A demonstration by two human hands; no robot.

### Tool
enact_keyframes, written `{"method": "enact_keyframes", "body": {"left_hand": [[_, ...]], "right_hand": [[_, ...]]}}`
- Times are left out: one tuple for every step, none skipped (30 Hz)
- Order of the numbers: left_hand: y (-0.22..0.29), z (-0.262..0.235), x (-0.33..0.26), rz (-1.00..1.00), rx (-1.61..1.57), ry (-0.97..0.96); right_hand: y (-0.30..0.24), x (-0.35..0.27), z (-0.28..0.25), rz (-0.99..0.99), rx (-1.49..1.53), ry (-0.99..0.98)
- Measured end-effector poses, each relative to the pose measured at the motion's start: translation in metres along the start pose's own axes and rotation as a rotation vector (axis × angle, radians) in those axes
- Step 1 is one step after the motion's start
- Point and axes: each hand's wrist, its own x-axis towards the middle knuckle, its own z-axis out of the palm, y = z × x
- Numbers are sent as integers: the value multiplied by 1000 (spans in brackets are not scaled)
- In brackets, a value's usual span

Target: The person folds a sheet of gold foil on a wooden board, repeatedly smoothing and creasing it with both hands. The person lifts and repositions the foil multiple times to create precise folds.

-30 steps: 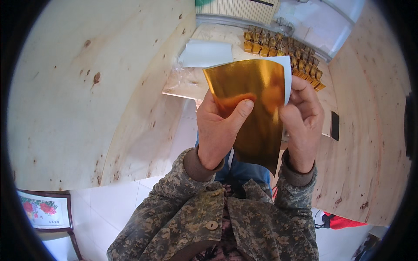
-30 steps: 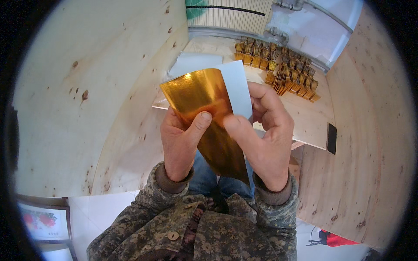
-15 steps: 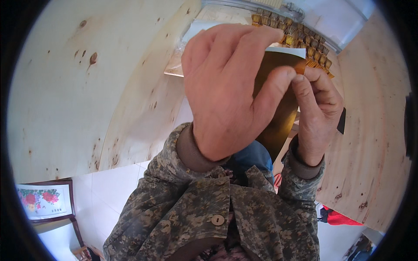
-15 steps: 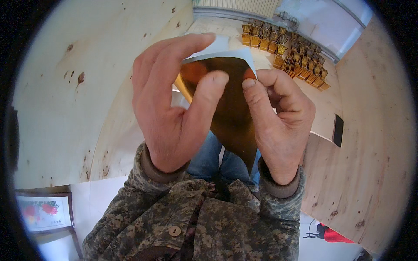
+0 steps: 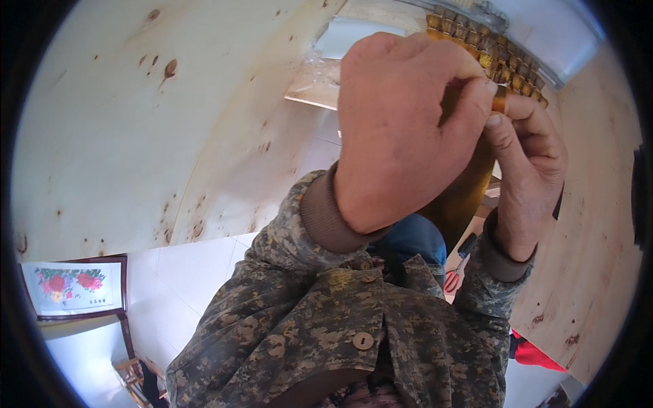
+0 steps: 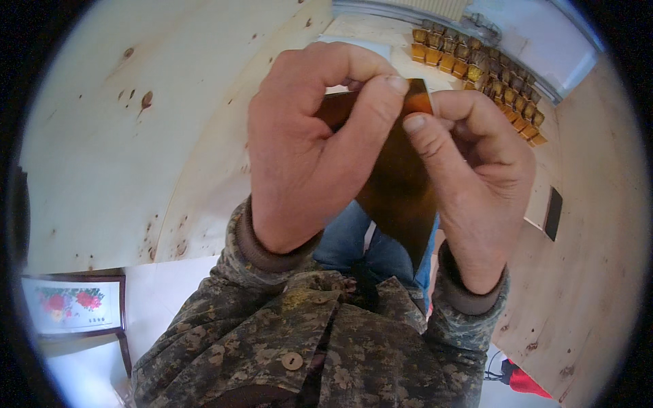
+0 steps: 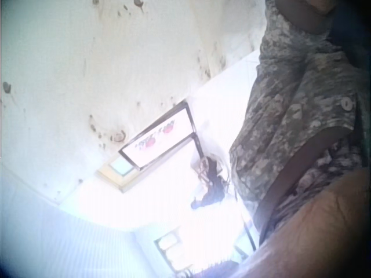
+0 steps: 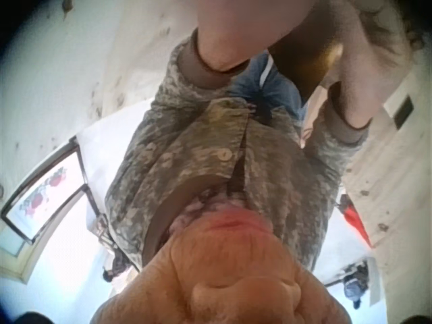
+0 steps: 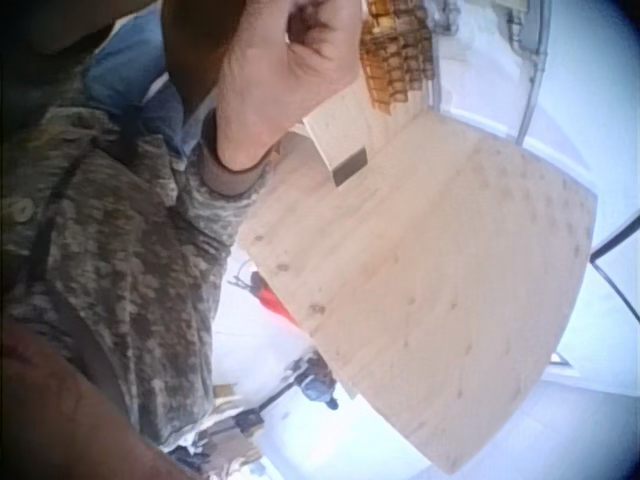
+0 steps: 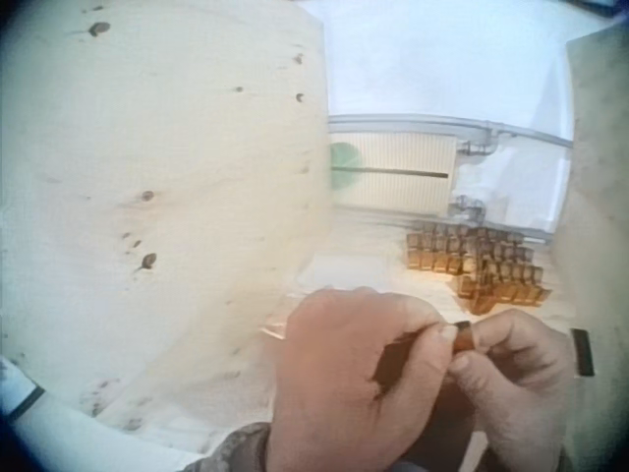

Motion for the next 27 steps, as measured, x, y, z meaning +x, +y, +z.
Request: {"method": "enact_keyframes", "body": {"left_hand": [[-1, 1, 0, 18, 20, 27], [-2, 2, 0, 35, 40, 54], [-2, 2, 0, 39, 45, 55], [-3, 2, 0, 42, 49, 54], [-4, 2, 0, 63, 49, 57], [-5, 1, 0, 78, 47, 57], [-6, 2, 0, 85, 38, 53], [-7, 3, -1, 92, 29, 48], [-8, 3, 0, 92, 16, 41], [-8, 3, 0, 82, 5, 33], [-8, 4, -1, 84, -6, 32], [-8, 4, 0, 82, -13, 34], [-7, 2, -1, 60, -10, 3], [-7, 0, -1, 39, -7, -29], [-3, -5, -4, -3, 6, -93], [-2, -8, -4, -14, 12, -126], [-2, -10, -4, -25, 19, -159], [-2, -10, -3, -4, 20, -159], [-3, -11, -3, 8, 22, -163], [-3, -11, -2, 20, 23, -167], [-3, -12, -2, 19, 25, -177], [-2, -11, -3, 3, 21, -181], [-1, -11, -4, -13, 16, -186], [0, -11, -4, -43, 7, -183], [0, -11, -4, -58, 3, -183], [0, -11, -5, -73, 0, -183], [0, -11, -5, -75, 3, -184]], "right_hand": [[0, 2, -1, -17, 22, -29], [1, 2, 0, -4, -2, -29], [1, 2, 0, 13, 0, -26], [2, 1, 0, 30, 0, -22], [2, 1, 0, 44, 8, -13], [2, 0, 0, 63, 13, -4], [1, -1, 0, 84, 42, 5], [1, -2, 1, 70, 28, 0], [1, -1, 1, 56, 42, -8], [1, -2, 1, 45, 55, -17], [1, -3, 2, 59, 50, -16], [1, -3, 2, 69, 47, -17], [1, -3, 1, 72, 72, -26], [1, -3, 1, 77, 48, -15], [2, -3, 2, 77, 51, -13], [3, -3, 2, 78, 74, -11], [4, -3, 1, 74, 45, -29], [5, -3, -1, 71, 38, -48], [6, -2, -2, 66, 31, -66], [6, -2, -3, 79, 20, -64], [7, -3, -4, 93, 9, -62], [6, -4, -5, 109, 0, -58], [6, -4, -5, 116, -22, -58], [5, -4, -5, 125, -42, -59], [4, -4, -5, 132, -62, -59], [4, -4, -3, 119, -46, -29], [6, -4, 1, 107, -30, -1]]}}
